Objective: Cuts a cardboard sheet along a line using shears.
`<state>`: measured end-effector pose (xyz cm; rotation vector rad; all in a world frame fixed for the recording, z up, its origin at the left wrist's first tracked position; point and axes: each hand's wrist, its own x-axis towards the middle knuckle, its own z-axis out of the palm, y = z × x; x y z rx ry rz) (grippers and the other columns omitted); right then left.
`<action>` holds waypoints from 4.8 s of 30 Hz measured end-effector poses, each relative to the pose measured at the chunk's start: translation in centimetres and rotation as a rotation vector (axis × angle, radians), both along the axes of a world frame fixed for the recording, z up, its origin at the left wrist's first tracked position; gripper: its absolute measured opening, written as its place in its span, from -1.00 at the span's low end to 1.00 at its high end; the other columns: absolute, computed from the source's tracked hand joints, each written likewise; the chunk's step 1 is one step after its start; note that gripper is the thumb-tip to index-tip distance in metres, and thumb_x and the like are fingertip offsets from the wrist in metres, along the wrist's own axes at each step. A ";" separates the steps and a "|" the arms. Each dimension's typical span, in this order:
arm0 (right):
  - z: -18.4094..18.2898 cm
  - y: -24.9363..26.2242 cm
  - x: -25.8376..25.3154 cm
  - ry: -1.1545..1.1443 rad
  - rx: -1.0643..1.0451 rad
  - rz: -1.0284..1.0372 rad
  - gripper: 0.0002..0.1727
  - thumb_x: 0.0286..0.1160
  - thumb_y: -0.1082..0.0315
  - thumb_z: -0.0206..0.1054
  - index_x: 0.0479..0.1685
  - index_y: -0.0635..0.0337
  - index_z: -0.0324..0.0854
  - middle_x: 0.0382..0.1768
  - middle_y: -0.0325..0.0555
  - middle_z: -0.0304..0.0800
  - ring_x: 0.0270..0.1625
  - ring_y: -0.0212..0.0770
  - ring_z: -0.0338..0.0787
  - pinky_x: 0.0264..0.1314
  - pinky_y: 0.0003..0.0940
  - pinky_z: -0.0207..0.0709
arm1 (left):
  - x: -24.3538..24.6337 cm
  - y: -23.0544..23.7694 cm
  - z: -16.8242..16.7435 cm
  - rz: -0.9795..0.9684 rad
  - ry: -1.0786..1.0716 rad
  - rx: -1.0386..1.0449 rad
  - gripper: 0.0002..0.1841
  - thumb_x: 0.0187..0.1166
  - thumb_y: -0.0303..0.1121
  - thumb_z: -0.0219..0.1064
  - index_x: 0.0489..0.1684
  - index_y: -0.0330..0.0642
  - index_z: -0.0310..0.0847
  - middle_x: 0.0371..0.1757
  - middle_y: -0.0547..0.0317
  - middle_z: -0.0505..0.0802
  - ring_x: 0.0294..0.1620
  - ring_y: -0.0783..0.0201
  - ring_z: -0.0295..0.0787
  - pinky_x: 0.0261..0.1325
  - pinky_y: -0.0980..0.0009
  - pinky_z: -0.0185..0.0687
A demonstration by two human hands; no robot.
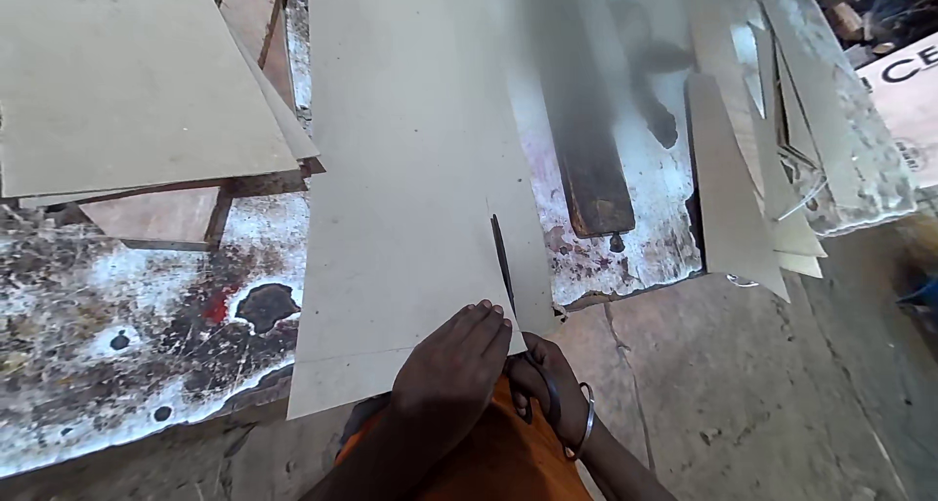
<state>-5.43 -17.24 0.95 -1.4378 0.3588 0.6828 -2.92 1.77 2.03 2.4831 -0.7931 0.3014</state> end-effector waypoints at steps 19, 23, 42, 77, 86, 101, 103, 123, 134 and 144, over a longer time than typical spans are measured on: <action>1.0 0.4 0.7 -0.040 -0.002 -0.036 -0.72 0.36 0.16 0.48 -0.29 0.15 0.52 -0.66 -0.26 0.63 -0.70 -0.35 0.63 -0.64 -0.45 0.56 | -0.7 0.0 2.4 0.028 0.021 -0.014 -0.70 0.55 -0.47 0.17 0.01 -0.13 0.86 0.13 0.16 0.94 0.29 0.19 0.86 0.42 0.34 0.71; 1.4 1.0 0.9 -0.128 -0.033 -0.034 -0.69 0.31 0.12 0.50 -0.27 0.10 0.52 -0.56 -0.36 0.67 -0.63 -0.44 0.65 -0.58 -0.50 0.57 | -0.9 0.0 3.8 0.034 0.025 0.030 -0.69 0.57 -0.48 0.15 0.02 -0.11 0.85 0.14 0.18 0.94 0.30 0.21 0.86 0.43 0.35 0.69; 0.2 0.8 1.1 -0.235 -0.098 -0.042 -0.75 0.47 0.13 0.38 -0.37 0.10 0.53 -0.62 -0.40 0.62 -0.63 -0.50 0.61 -0.59 -0.53 0.51 | -1.2 0.3 4.6 -0.048 0.105 0.000 -0.70 0.62 -0.48 0.13 0.05 -0.17 0.82 0.18 0.09 0.92 0.34 0.14 0.84 0.48 0.32 0.65; 1.0 0.5 2.0 -0.220 0.017 -0.038 -0.64 0.40 -0.06 0.47 -0.37 0.07 0.66 -0.56 -0.42 0.72 -0.51 -0.55 0.68 -0.41 -0.56 0.57 | -2.5 3.3 7.8 -0.162 0.348 0.046 -0.64 0.80 -0.42 0.05 0.40 -0.06 0.68 0.51 0.06 0.75 0.61 0.02 0.60 0.63 0.09 0.47; 5.2 -1.0 2.3 -0.162 0.186 -0.051 -0.72 0.47 -0.03 0.43 -0.22 -0.03 0.79 -0.45 -0.42 0.85 -0.45 -0.56 0.78 -0.37 -0.58 0.66 | -0.5 21.9 2.2 0.156 0.242 -0.020 -0.39 0.61 -0.24 0.35 0.71 -0.04 0.41 0.76 -0.38 0.35 0.85 -0.31 0.08 0.84 -0.15 -0.03; 4.9 -4.2 1.7 -0.092 -0.124 0.012 -0.78 0.62 0.31 0.17 -0.38 -0.04 0.68 -0.52 -0.54 0.76 -0.46 -0.64 0.70 -0.35 -0.62 0.60 | 1.1 12.6 -0.2 -0.363 0.152 -0.495 -0.67 0.83 -0.19 0.05 0.05 0.07 0.83 0.25 0.33 0.90 0.47 0.39 0.63 0.76 0.27 0.06; 3.7 -4.3 1.8 -0.118 -0.083 0.026 -0.78 0.64 0.26 0.18 -0.35 -0.04 0.69 -0.49 -0.53 0.77 -0.43 -0.63 0.71 -0.32 -0.60 0.61 | 1.1 12.5 -0.9 -0.357 0.155 -0.486 -0.68 0.83 -0.17 0.04 0.07 0.12 0.81 0.27 0.38 0.89 0.48 0.41 0.62 0.73 0.29 0.10; 2.0 -5.0 2.8 -0.039 -0.104 0.106 -0.79 0.59 0.16 0.24 -0.35 -0.01 0.67 -0.53 -0.46 0.75 -0.48 -0.57 0.71 -0.38 -0.56 0.61 | 1.2 12.7 -2.4 -0.322 0.265 -0.525 -0.68 0.81 -0.09 0.08 0.05 0.19 0.83 0.25 0.49 0.89 0.39 0.45 0.68 0.60 0.31 0.31; 2.2 -4.5 2.7 -0.116 -0.026 0.150 -0.82 0.63 0.18 0.18 -0.21 -0.02 0.67 -0.42 -0.55 0.78 -0.38 -0.63 0.72 -0.28 -0.61 0.63 | 8.5 15.3 3.8 -0.483 0.865 -0.263 -0.04 0.14 0.38 0.54 0.70 0.26 0.45 0.85 0.17 0.32 0.86 0.08 0.16 0.77 -0.07 0.31; 0.6 -2.7 1.8 -0.202 -0.078 0.163 -0.70 0.54 0.03 0.31 -0.17 0.07 0.72 -0.40 -0.47 0.80 -0.35 -0.57 0.75 -0.23 -0.52 0.66 | 23.8 5.2 -5.4 0.311 0.205 0.282 0.03 0.55 0.57 -0.35 0.91 0.03 0.05 0.94 0.02 0.05 0.96 -0.02 -0.24 0.93 -0.13 -0.41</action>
